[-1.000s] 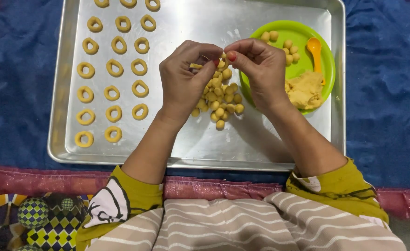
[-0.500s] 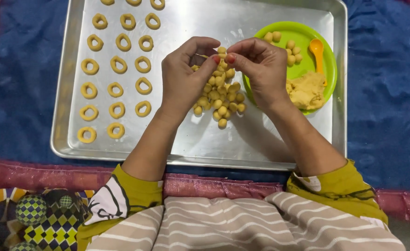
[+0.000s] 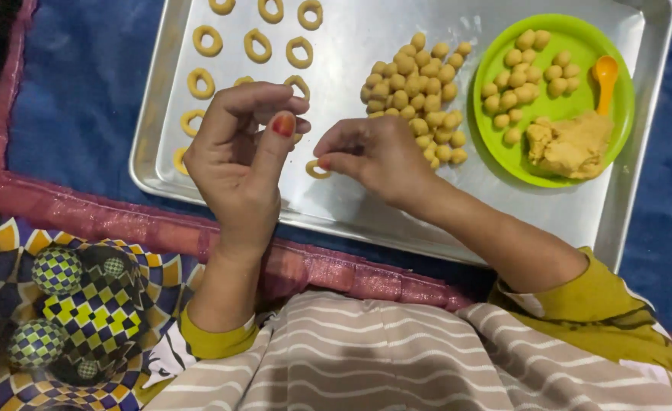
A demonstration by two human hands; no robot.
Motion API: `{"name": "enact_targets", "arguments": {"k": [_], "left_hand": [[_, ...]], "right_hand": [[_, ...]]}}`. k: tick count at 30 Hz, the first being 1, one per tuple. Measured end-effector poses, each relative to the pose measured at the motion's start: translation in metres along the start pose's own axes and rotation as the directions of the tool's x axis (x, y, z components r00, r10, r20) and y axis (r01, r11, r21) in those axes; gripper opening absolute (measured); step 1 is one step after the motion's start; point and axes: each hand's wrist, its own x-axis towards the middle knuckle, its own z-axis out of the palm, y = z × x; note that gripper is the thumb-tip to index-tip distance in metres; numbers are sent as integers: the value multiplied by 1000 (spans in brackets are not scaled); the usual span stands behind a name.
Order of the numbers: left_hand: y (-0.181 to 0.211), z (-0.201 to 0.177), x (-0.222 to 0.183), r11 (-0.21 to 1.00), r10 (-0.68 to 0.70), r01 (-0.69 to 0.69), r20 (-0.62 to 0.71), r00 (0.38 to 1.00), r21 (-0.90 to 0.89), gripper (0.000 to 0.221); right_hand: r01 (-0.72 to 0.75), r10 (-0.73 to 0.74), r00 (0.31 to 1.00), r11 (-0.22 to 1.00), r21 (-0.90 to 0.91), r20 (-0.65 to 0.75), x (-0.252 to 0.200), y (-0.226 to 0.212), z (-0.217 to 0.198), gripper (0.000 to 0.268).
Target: Forming small rings from dough by rolling it into balls and then cylinders before joining the ends.
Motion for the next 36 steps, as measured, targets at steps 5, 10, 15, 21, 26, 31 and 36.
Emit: {"name": "enact_targets", "arguments": {"k": [5, 10, 15, 21, 26, 31, 36], "left_hand": [[2, -9, -3, 1000, 25, -24, -39, 999, 20, 14], [-4, -14, -2, 999, 0, -2, -28, 1000, -49, 15], [-6, -13, -1, 999, -13, 12, -6, 1000, -52, 16], [-10, 0, 1, 999, -30, 31, 58, 998, -20, 19], [-10, 4, 5, 997, -52, 56, 74, 996, -49, 20], [-9, 9, 12, 992, -87, 94, 76, 993, -87, 20], [-1, 16, 22, 996, -40, 48, 101, 994, -75, 19]], "right_hand": [[-27, 30, 996, 999, -39, 88, 20, 11, 34, 11], [-10, 26, 997, 979, -206, 75, 31, 16, 47, 16], [158, -157, 987, 919, -361, 33, 30, 21, 56, 23], [135, -106, 990, 881, -454, 89, 24, 30, 50, 12], [304, -443, 896, 606, -735, 6, 5, 30, -2, 9], [244, -484, 875, 380, -892, 33, -11, 39, -17, 21], [217, -543, 839, 304, -928, 18, -8, 51, -15, 12]]}}
